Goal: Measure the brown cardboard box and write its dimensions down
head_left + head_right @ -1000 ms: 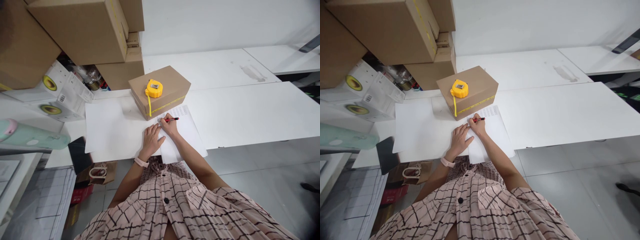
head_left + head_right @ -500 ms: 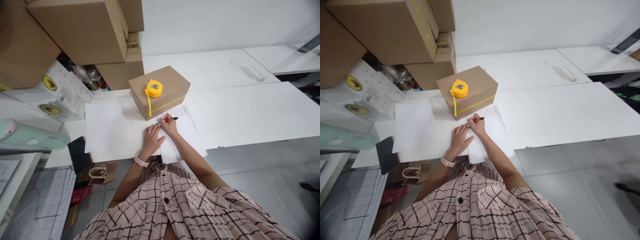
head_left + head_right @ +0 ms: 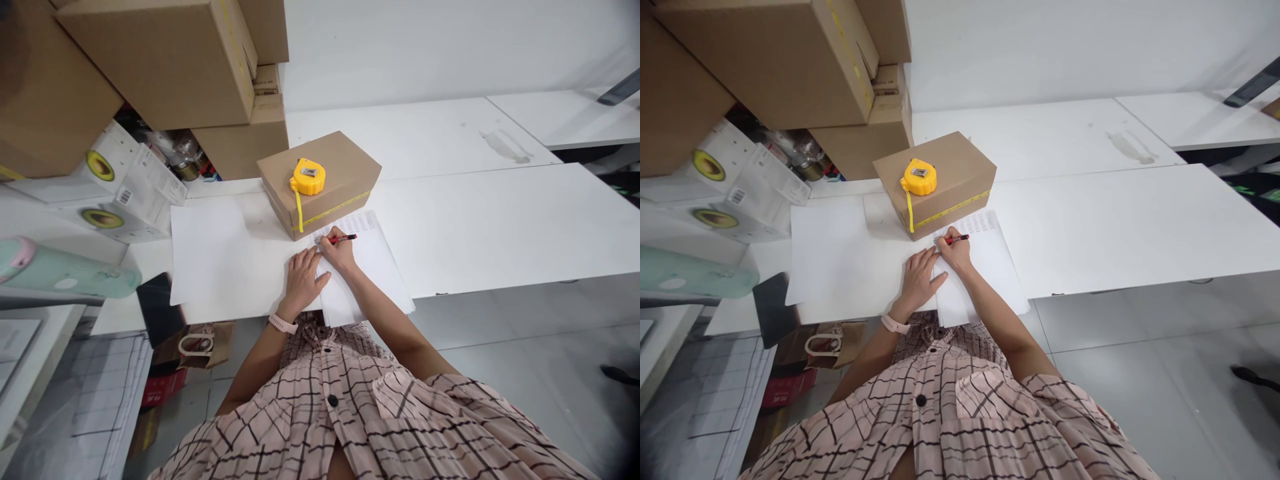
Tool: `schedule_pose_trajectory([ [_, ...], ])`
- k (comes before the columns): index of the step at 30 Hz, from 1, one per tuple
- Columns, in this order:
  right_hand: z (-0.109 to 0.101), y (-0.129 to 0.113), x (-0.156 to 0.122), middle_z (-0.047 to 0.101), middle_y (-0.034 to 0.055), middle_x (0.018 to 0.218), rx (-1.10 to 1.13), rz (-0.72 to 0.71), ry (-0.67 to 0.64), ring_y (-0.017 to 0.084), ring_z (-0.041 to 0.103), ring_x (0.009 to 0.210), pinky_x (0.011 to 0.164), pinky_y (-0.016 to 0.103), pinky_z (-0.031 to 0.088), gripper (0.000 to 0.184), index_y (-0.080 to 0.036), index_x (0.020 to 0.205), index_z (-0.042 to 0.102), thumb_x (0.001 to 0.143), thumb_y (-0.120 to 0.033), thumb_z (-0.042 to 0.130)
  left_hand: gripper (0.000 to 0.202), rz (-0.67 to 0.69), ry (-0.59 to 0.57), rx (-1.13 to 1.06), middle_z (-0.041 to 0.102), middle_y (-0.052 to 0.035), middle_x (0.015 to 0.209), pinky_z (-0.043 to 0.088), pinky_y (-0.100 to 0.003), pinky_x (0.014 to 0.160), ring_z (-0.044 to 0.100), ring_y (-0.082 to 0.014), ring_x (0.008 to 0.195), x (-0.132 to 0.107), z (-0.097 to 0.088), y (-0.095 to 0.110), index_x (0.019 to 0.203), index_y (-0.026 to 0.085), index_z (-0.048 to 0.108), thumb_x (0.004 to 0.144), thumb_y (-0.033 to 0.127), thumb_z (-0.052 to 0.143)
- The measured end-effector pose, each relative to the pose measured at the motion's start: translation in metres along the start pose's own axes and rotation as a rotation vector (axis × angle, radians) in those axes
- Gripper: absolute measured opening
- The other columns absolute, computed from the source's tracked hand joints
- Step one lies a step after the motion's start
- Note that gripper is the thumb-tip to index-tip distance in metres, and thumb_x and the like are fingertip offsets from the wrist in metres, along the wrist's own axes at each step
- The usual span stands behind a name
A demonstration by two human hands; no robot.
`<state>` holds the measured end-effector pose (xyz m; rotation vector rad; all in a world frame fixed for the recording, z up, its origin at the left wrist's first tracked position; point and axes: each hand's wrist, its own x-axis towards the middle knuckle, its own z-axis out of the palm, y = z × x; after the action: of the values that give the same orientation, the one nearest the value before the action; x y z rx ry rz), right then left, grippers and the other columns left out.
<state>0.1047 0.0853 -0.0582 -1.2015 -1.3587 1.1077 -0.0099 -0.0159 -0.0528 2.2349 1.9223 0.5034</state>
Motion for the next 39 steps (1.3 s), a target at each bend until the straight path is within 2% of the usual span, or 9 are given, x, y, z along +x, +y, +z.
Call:
schedule_pose_trajectory([
  [10,0.001,0.001,0.002,0.037,-0.0069,0.06,-0.042,0.0,0.038,0.011,0.035,0.059,0.058,0.028,0.031,0.023,-0.024,0.065,0.035,0.073,-0.028,0.056,0.054,0.006,0.01,-0.014,0.046,-0.0108,0.158,0.028,-0.051,0.118,0.04,-0.0337,0.144,0.0,-0.001,0.001,0.144,0.018,0.052,0.097,0.044,0.056],
  [22,0.0,0.003,0.003,0.038,-0.0067,0.06,-0.039,-0.014,0.023,0.011,0.035,0.059,0.058,0.027,0.032,0.023,-0.025,0.065,0.035,0.073,-0.027,0.056,0.055,-0.002,0.003,-0.057,0.046,-0.0124,0.158,0.027,-0.053,0.119,0.039,-0.0347,0.144,0.0,0.001,-0.001,0.144,0.017,0.052,0.096,0.043,0.057],
  [25,0.001,0.0,0.002,0.039,-0.0062,0.06,-0.044,-0.04,0.064,0.012,0.036,0.059,0.057,0.027,0.034,0.027,-0.025,0.065,0.034,0.077,-0.03,0.058,0.054,0.001,0.018,-0.065,0.047,-0.0126,0.157,0.028,-0.053,0.118,0.04,-0.0352,0.144,0.0,0.0,0.0,0.143,0.017,0.053,0.096,0.042,0.058],
  [27,-0.003,-0.004,0.0,0.046,-0.0053,0.062,-0.017,-0.045,0.107,0.012,0.042,0.06,0.059,0.027,0.038,0.026,-0.025,0.07,0.04,0.082,-0.037,0.059,0.052,0.008,0.03,-0.081,0.048,-0.0121,0.157,0.028,-0.054,0.118,0.04,-0.0353,0.143,-0.001,0.0,-0.001,0.142,0.018,0.053,0.096,0.041,0.059],
  [30,-0.025,-0.011,-0.002,0.065,-0.0002,0.079,0.004,-0.053,0.125,0.015,0.055,0.066,0.066,0.029,0.046,0.029,-0.024,0.092,0.055,0.092,-0.053,0.053,0.051,0.01,0.059,-0.149,0.049,-0.0123,0.155,0.03,-0.054,0.118,0.041,-0.035,0.143,-0.002,0.002,-0.003,0.141,0.019,0.053,0.094,0.036,0.061],
  [32,-0.054,-0.01,-0.002,0.07,0.0038,0.09,-0.081,-0.075,0.163,0.017,0.061,0.072,0.07,0.031,0.048,0.038,-0.024,0.102,0.06,0.095,-0.059,0.046,0.05,-0.02,0.096,-0.249,0.053,-0.0134,0.151,0.032,-0.053,0.118,0.044,-0.034,0.14,-0.003,0.004,-0.007,0.14,0.019,0.053,0.092,0.031,0.062],
  [34,-0.091,-0.004,-0.002,0.071,0.0052,0.093,-0.3,-0.123,0.26,0.02,0.062,0.08,0.075,0.034,0.048,0.04,-0.024,0.098,0.063,0.096,-0.058,0.043,0.05,-0.107,0.163,-0.423,0.057,-0.015,0.145,0.04,-0.051,0.113,0.052,-0.0319,0.134,-0.002,0.005,-0.012,0.139,0.019,0.051,0.091,0.028,0.06],
  [37,-0.141,0.012,-0.004,0.07,0.0079,0.091,-0.631,-0.109,0.344,0.025,0.06,0.089,0.079,0.038,0.046,0.039,-0.024,0.106,0.066,0.098,-0.051,0.039,0.051,-0.303,0.406,-0.679,0.054,-0.0176,0.145,0.052,-0.045,0.099,0.06,-0.0284,0.123,0.006,-0.004,-0.021,0.142,0.02,0.044,0.093,0.03,0.056],
  [39,-0.16,0.023,-0.006,0.071,0.0104,0.093,-0.736,-0.097,0.314,0.028,0.059,0.093,0.081,0.041,0.046,0.039,-0.024,0.112,0.067,0.099,-0.046,0.038,0.062,-0.332,0.588,-0.71,0.044,-0.0182,0.153,0.052,-0.045,0.1,0.055,-0.0294,0.13,0.019,-0.018,-0.026,0.147,0.023,0.038,0.091,0.033,0.063],
])
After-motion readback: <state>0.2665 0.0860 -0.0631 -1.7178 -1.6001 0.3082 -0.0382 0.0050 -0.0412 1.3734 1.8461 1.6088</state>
